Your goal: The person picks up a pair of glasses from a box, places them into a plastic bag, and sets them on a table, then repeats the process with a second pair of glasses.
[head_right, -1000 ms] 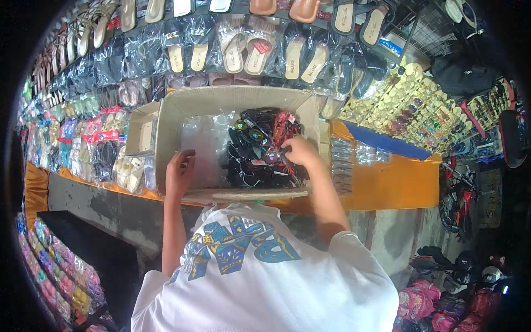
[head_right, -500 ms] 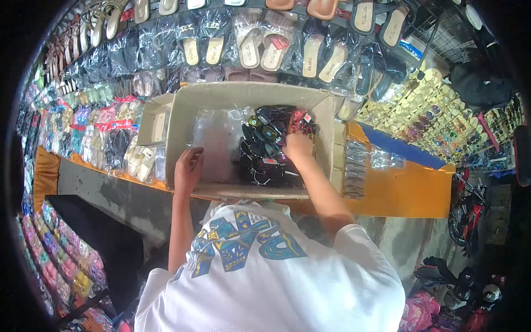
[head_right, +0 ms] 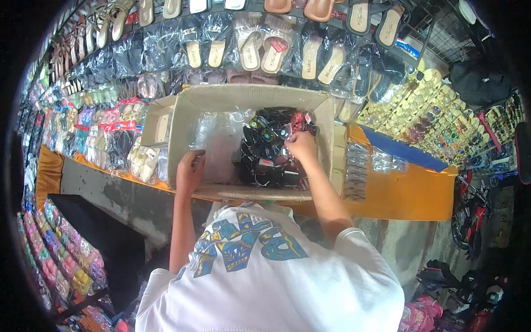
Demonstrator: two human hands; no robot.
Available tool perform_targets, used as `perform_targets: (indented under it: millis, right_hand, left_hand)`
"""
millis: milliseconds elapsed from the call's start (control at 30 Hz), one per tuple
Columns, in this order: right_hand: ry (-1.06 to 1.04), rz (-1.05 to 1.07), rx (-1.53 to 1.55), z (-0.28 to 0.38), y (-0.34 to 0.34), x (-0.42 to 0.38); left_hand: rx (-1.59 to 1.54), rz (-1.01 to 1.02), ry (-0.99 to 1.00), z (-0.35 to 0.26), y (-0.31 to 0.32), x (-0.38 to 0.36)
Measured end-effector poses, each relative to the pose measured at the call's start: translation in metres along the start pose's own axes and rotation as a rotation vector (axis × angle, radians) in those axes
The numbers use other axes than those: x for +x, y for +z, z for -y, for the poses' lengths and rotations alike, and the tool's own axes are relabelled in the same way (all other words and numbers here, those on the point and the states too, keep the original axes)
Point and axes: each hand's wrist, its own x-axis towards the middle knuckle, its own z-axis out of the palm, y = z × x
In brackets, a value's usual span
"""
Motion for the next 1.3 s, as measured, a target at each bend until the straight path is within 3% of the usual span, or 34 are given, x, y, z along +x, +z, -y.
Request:
perform_targets:
  millis: [33,100,167,233,300,400,500,600,733,800,833,900,967,1033,1133,1300]
  right_hand:
    - [-0.002,0.001,0.000,-0.002,-0.004,-0.003]
    - [-0.145,-0.192,0.185,-0.004,-0.014,-0.009]
    - [-0.159,-0.172,0.299,0.000,-0.023,-0.017]
    - [-0.241,-0.160,0.599,0.005,-0.027,-0.026]
    - [-0.271,-0.153,0.661,0.009,-0.027,-0.036]
    - [-0.328,0.039,0.785,0.044,-0.037,-0.072]
    - [-0.532,0.182,0.561,0.054,-0.031,-0.088]
    - [-0.590,0.294,0.534,0.084,-0.029,-0.104]
    - [-0.742,0.298,0.429,0.092,-0.022,-0.101]
    - [-0.857,0.199,0.406,0.095,-0.021,-0.100]
    - [-0.859,0.202,0.405,0.096,-0.024,-0.101]
    - [-0.660,0.329,0.524,0.098,-0.031,-0.105]
    - [-0.646,0.312,0.514,0.092,-0.033,-0.100]
    - [-0.630,0.293,0.506,0.085,-0.030,-0.095]
    - [-0.416,0.359,0.913,0.076,-0.017,-0.090]
    - [-0.342,0.303,1.055,0.070,-0.008,-0.086]
  left_hand:
    - [0.001,-0.004,0.004,0.000,0.000,-0.001]
    - [0.002,-0.007,0.010,-0.003,0.000,-0.001]
    - [-0.014,-0.021,0.013,-0.010,-0.002,-0.001]
    - [-0.006,-0.027,0.041,-0.009,-0.001,0.000]
    - [0.005,-0.034,0.070,-0.012,-0.003,0.002]
    - [0.006,0.008,0.134,-0.030,-0.005,0.005]
    - [-0.076,0.109,0.127,-0.051,0.002,0.002]
    - [-0.256,0.313,0.078,-0.070,0.010,-0.003]
    - [-0.297,0.347,0.061,-0.071,0.021,-0.008]
    - [-0.333,0.338,0.041,-0.075,0.019,-0.009]
    - [-0.370,0.328,0.021,-0.076,0.019,-0.010]
    - [-0.376,0.311,-0.016,-0.074,0.016,-0.009]
    - [-0.381,0.292,-0.053,-0.067,0.015,-0.009]
    - [-0.590,0.200,-0.166,-0.056,0.018,-0.007]
    - [-0.543,0.209,-0.189,-0.050,0.018,-0.002]
    - [-0.404,0.290,-0.181,-0.049,0.015,0.012]
